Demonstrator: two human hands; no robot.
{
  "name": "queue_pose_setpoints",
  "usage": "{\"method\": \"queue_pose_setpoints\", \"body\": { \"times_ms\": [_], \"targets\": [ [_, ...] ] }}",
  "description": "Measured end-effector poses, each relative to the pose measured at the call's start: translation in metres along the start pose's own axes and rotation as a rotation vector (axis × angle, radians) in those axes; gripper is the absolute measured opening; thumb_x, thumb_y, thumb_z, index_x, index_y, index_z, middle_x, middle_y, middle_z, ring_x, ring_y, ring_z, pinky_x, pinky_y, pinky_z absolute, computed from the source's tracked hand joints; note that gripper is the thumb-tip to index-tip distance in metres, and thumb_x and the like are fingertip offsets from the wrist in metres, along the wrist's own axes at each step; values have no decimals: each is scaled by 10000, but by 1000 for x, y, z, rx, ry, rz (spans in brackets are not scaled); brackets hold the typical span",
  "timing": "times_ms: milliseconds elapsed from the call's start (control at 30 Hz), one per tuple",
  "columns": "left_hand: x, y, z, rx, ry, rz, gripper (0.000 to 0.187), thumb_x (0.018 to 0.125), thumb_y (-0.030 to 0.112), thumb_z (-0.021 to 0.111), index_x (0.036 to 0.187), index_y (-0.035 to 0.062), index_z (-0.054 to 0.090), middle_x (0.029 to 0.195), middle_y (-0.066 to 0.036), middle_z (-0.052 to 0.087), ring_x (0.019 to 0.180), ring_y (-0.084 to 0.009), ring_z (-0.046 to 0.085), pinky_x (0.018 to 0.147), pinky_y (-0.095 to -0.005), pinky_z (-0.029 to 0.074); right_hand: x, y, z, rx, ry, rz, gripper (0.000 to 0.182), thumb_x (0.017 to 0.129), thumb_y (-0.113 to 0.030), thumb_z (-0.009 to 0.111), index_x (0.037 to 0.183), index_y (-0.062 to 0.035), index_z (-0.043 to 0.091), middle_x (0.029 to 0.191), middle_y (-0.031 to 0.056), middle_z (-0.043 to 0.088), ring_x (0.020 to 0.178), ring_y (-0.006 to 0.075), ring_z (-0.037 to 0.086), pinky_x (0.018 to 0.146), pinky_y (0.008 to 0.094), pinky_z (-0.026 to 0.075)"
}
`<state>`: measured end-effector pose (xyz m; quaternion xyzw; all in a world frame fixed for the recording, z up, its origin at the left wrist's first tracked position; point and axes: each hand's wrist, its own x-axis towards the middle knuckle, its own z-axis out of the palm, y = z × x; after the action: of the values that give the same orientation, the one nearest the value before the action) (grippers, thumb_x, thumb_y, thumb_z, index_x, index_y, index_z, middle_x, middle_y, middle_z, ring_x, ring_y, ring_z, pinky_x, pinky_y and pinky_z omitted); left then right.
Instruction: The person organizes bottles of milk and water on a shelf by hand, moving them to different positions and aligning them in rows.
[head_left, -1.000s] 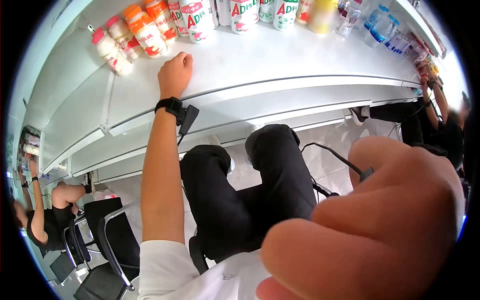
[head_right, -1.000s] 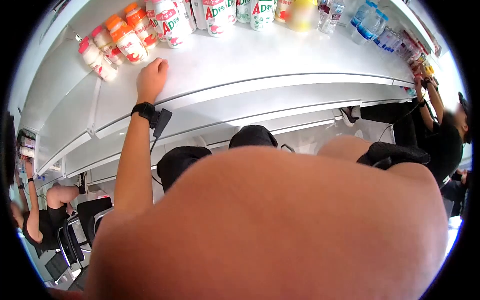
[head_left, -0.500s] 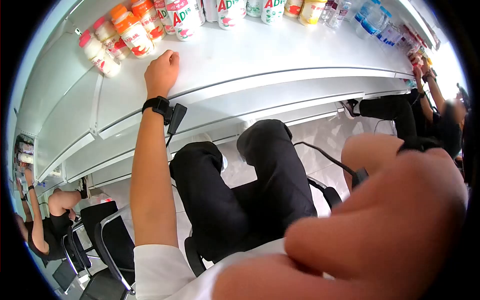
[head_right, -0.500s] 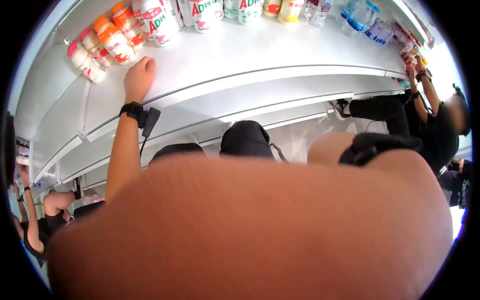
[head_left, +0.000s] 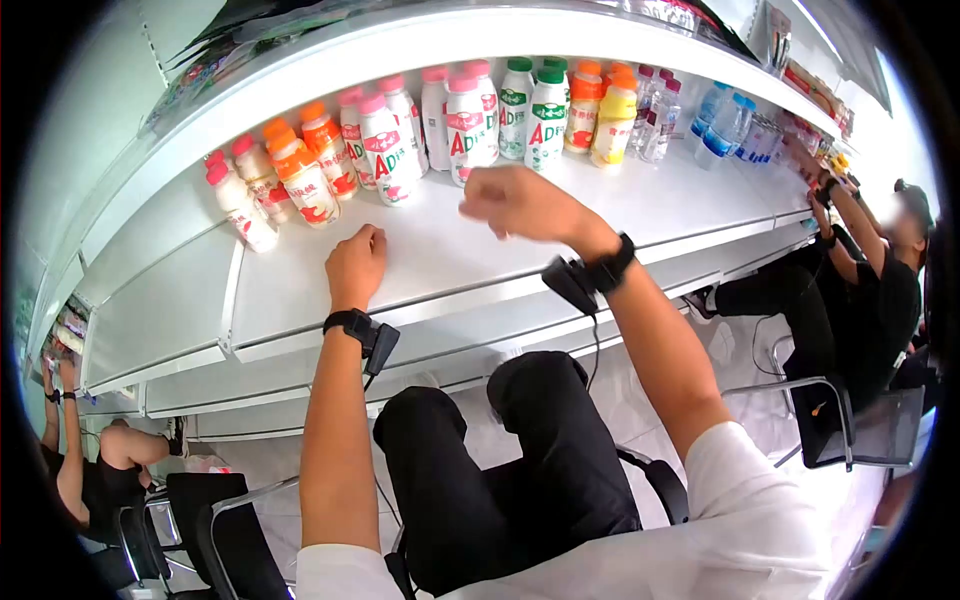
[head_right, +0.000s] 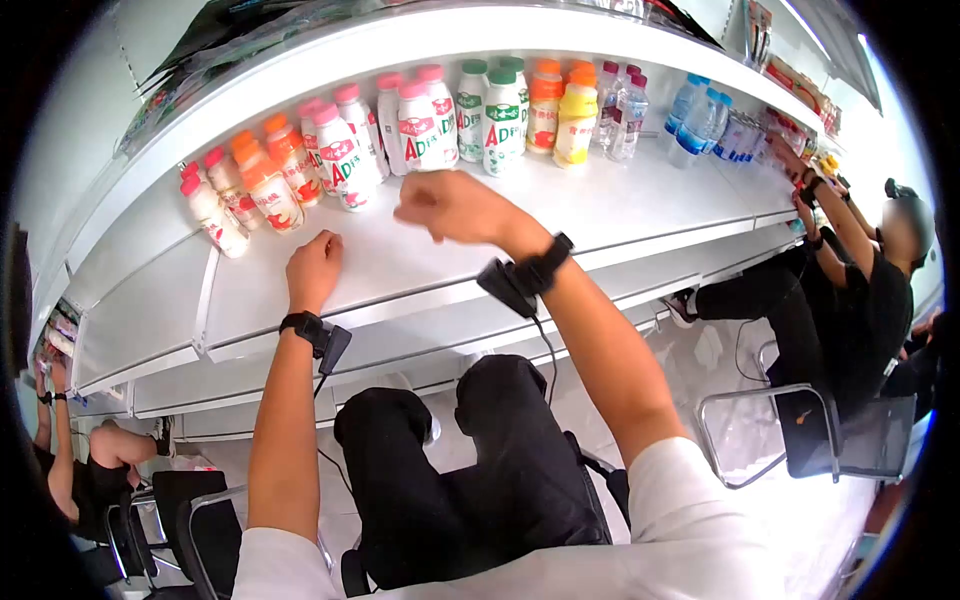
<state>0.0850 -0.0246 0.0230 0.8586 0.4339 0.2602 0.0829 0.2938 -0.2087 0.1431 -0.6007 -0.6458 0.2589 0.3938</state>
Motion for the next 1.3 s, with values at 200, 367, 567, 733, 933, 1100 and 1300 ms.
{"method": "queue_pose_setpoints", "body": {
  "times_ms": [200,367,567,733,933,1100,1300],
  "targets": [
    [2,-2,4,3,47,47,238,961,310,524,927,109,647,804,-153,698,795,-398,664,704,-502,516,51,89,-2,293,358,165,239,931,-253,646,864,-24,627,682,26,591,568,105,559,509,271,436],
    [4,-13,13,61,111,97,227,952,312,537,918,116,647,808,-152,699,778,-395,668,699,-508,519,86,129,8,520,460,177,236,915,-255,657,854,-29,637,671,19,576,553,109,527,505,264,420],
    [0,-2,2,-4,25,18,282,971,342,506,926,100,644,833,-156,702,815,-402,664,729,-506,518,75,158,0,279,446,247,386,929,-319,630,699,-10,600,596,7,537,541,110,488,526,292,391],
    [3,-2,0,-50,28,24,270,969,338,527,938,101,651,822,-144,702,816,-398,661,712,-496,515,61,170,-16,180,553,258,437,916,-328,627,658,19,564,581,9,511,546,112,453,541,317,383],
    [-3,-8,-6,-493,170,110,160,946,177,612,939,26,666,697,-108,645,633,-190,619,609,-340,473,63,181,-14,243,625,289,412,893,-315,626,670,29,590,577,45,554,550,132,514,556,327,428],
    [-22,30,-100,-618,292,221,149,953,145,629,931,3,668,747,29,599,670,-50,486,610,-218,408,61,176,-17,263,621,280,403,886,-304,614,669,36,602,566,64,572,531,158,535,557,338,447],
    [-77,52,-241,-417,917,981,231,963,110,508,1019,-73,638,1041,-119,636,860,-133,563,707,-237,443,62,179,-17,215,619,280,410,900,-299,614,661,33,604,584,66,591,541,149,549,557,318,453]
  ]
}}
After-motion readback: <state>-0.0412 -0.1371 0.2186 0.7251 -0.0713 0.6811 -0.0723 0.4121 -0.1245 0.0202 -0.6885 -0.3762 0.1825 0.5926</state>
